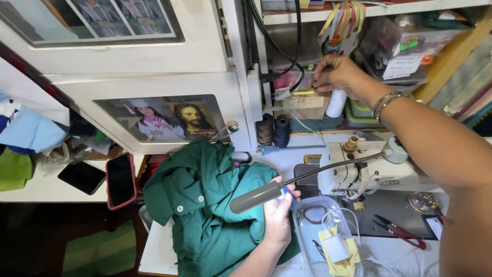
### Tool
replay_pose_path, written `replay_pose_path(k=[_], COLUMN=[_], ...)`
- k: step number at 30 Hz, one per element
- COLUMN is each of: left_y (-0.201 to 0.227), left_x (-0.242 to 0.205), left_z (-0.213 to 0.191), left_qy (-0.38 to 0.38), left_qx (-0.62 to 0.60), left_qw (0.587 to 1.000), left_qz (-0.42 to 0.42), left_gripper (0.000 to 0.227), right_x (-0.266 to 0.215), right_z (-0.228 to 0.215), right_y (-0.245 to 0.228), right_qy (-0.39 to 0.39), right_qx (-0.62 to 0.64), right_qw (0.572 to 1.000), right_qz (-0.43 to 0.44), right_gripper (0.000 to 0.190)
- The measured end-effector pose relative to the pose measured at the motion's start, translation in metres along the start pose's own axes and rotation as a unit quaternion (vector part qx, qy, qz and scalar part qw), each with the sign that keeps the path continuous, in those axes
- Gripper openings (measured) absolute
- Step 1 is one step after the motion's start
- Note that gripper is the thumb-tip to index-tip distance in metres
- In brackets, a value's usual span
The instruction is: Organizing various colored thread spools into a plastic storage container on a sewing table.
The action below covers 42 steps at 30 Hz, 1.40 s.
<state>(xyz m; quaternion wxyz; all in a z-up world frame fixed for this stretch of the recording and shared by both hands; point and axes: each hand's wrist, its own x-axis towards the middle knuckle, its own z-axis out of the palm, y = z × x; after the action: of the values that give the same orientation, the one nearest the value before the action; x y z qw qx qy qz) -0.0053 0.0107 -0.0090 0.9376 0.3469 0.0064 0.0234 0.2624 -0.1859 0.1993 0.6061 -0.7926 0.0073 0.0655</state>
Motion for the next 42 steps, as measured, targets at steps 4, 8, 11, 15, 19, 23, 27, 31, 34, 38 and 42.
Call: replay_pose_path(k=[4, 8, 11, 15, 19, 23, 27, 31, 34, 38, 42], left_y=[-0.003, 0.000, 0.001, 0.003, 0.004, 0.000, -0.004, -0.005, -0.007, -0.009, -0.005], left_x=[0.001, 0.002, 0.002, 0.001, 0.001, 0.003, 0.006, 0.007, 0.009, 0.009, 0.007], left_z=[-0.001, 0.000, 0.002, 0.006, 0.006, 0.002, -0.002, -0.006, -0.005, -0.006, -0.007], left_qy=[0.001, 0.001, 0.001, -0.002, -0.009, -0.012, -0.004, -0.009, -0.015, -0.015, -0.038], left_qx=[-0.011, -0.019, 0.005, 0.021, 0.039, 0.057, 0.063, 0.070, 0.060, 0.068, 0.122], left_qw=[1.000, 1.000, 1.000, 0.999, 0.998, 0.996, 0.995, 0.995, 0.996, 0.995, 0.986], left_qz=[-0.001, -0.007, 0.009, 0.024, 0.053, 0.066, 0.079, 0.077, 0.070, 0.069, 0.104], left_gripper=[0.059, 0.059, 0.055, 0.050, 0.035, 0.020, 0.021, 0.024, 0.046, 0.043, 0.045], right_x=[0.028, 0.019, 0.001, -0.018, -0.043, -0.100, -0.139, -0.205, -0.216, -0.310, -0.340], right_z=[-0.003, -0.002, -0.006, -0.019, -0.038, -0.040, -0.062, -0.076, -0.132, -0.143, -0.232], right_y=[0.028, 0.015, -0.003, -0.016, -0.021, -0.046, -0.046, -0.060, 0.011, 0.046, 0.203], right_qy=[0.037, 0.069, 0.077, 0.136, 0.150, 0.157, 0.181, 0.232, 0.219, 0.199, 0.163], right_qx=[-0.020, -0.058, -0.105, -0.173, -0.223, -0.175, -0.210, -0.221, -0.191, -0.143, -0.159], right_qw=[0.998, 0.993, 0.982, 0.963, 0.946, 0.969, 0.957, 0.947, 0.928, 0.915, 0.942], right_qz=[-0.037, -0.077, -0.136, -0.158, -0.181, -0.073, -0.088, -0.030, -0.233, -0.321, -0.248], right_gripper=[0.015, 0.016, 0.018, 0.014, 0.017, 0.016, 0.015, 0.009, 0.016, 0.020, 0.054])
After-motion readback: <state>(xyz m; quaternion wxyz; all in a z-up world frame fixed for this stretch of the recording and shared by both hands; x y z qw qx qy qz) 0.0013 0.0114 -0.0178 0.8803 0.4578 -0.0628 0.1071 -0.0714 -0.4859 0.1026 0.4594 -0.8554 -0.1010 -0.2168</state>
